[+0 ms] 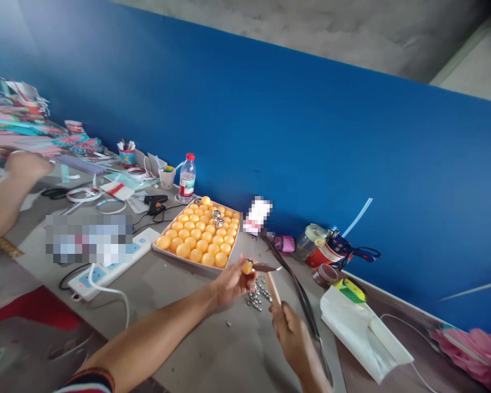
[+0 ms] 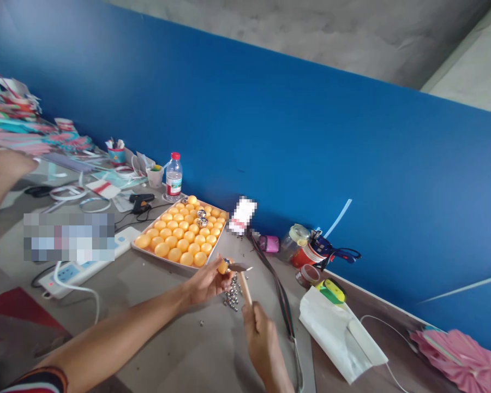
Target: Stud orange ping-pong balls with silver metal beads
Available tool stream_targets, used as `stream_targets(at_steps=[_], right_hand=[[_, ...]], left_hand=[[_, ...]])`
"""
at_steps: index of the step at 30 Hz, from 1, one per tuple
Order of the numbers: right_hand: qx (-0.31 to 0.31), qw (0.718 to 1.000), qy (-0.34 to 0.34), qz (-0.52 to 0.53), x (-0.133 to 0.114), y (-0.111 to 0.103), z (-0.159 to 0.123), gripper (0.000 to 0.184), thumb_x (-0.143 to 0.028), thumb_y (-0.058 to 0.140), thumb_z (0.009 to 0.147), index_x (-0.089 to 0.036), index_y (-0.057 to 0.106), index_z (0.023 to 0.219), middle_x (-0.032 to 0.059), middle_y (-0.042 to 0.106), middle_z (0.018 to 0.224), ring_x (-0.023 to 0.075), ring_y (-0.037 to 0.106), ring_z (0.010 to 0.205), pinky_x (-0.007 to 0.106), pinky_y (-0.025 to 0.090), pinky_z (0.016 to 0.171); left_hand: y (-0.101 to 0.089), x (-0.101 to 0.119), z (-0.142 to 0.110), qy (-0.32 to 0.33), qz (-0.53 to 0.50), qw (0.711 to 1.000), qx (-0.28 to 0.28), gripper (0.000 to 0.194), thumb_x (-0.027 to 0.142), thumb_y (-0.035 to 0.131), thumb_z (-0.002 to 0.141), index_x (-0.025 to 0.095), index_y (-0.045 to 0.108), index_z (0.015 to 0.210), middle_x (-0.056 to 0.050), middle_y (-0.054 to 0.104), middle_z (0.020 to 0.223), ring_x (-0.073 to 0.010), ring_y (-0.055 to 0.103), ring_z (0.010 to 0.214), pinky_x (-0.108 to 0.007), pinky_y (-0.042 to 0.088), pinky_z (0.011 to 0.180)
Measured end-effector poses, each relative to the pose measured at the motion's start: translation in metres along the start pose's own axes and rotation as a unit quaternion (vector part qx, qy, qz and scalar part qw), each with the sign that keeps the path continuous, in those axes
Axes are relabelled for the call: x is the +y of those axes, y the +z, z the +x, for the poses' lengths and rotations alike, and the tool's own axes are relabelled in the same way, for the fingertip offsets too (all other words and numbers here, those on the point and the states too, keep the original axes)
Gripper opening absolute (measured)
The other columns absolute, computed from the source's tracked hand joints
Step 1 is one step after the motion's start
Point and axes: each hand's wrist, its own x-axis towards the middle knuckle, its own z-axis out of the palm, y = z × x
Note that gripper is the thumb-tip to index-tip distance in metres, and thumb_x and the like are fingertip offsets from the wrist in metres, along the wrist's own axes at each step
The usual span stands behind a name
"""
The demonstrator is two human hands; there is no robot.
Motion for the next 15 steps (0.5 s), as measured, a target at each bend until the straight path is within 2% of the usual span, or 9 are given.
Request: stream_targets(at_steps=[2, 6, 11, 13, 15], right_hand=[[-0.033, 0.999, 0.013, -0.012, 0.000, 0.000, 0.000, 0.037, -0.052, 0.039, 0.085, -0.021, 0.047, 0.067, -0.0056, 0.038, 0.051, 0.0112, 0.038, 0.045, 0.023, 0.028, 0.044], [-0.004, 1.000, 0.020, 0.019, 0.003, -0.002, 0.000, 0.036, -0.051, 0.036, 0.086, -0.021, 0.048, 0.071, -0.0052, 0.040, 0.054, 0.0116, 0.038, 0.047, 0.023, 0.029, 0.046], [-0.020, 0.999, 0.014, -0.025, 0.006, 0.000, 0.002, 0.035, -0.049, 0.043, 0.084, -0.021, 0.045, 0.063, -0.0059, 0.038, 0.049, 0.0105, 0.037, 0.045, 0.022, 0.027, 0.044], [-0.015, 1.000, 0.016, -0.004, 0.010, 0.001, 0.003, 0.035, -0.050, 0.042, 0.085, -0.021, 0.048, 0.066, -0.0061, 0.038, 0.049, 0.0099, 0.036, 0.044, 0.021, 0.027, 0.043], [0.018, 0.999, 0.015, 0.035, 0.013, 0.001, 0.004, 0.037, -0.051, 0.040, 0.086, -0.020, 0.052, 0.073, -0.0063, 0.040, 0.049, 0.0094, 0.035, 0.041, 0.021, 0.027, 0.039]], left_hand=[[0.000, 0.001, -0.001, -0.020, -0.006, 1.000, -0.004, 0.031, 0.047, 0.055, 0.082, 0.016, 0.050, 0.084, -0.001, 0.054, 0.067, -0.0083, 0.045, 0.049, -0.022, 0.033, 0.053], [0.000, 0.001, 0.000, -0.022, -0.010, 1.000, -0.019, 0.030, 0.045, 0.051, 0.084, 0.015, 0.051, 0.080, -0.001, 0.054, 0.071, -0.0074, 0.044, 0.050, -0.023, 0.037, 0.057], [-0.003, 0.001, 0.002, -0.044, -0.042, 0.998, 0.016, 0.024, 0.041, 0.051, 0.085, 0.017, 0.052, 0.084, 0.000, 0.054, 0.068, -0.0087, 0.046, 0.050, -0.023, 0.037, 0.055], [-0.004, 0.001, 0.002, -0.057, -0.050, 0.997, -0.001, 0.023, 0.039, 0.052, 0.085, 0.016, 0.053, 0.084, -0.001, 0.056, 0.071, -0.0090, 0.048, 0.052, -0.023, 0.038, 0.058], [-0.004, 0.002, 0.001, -0.069, -0.057, 0.996, -0.021, 0.024, 0.039, 0.052, 0.084, 0.015, 0.054, 0.082, -0.003, 0.057, 0.073, -0.0099, 0.051, 0.055, -0.024, 0.039, 0.060]])
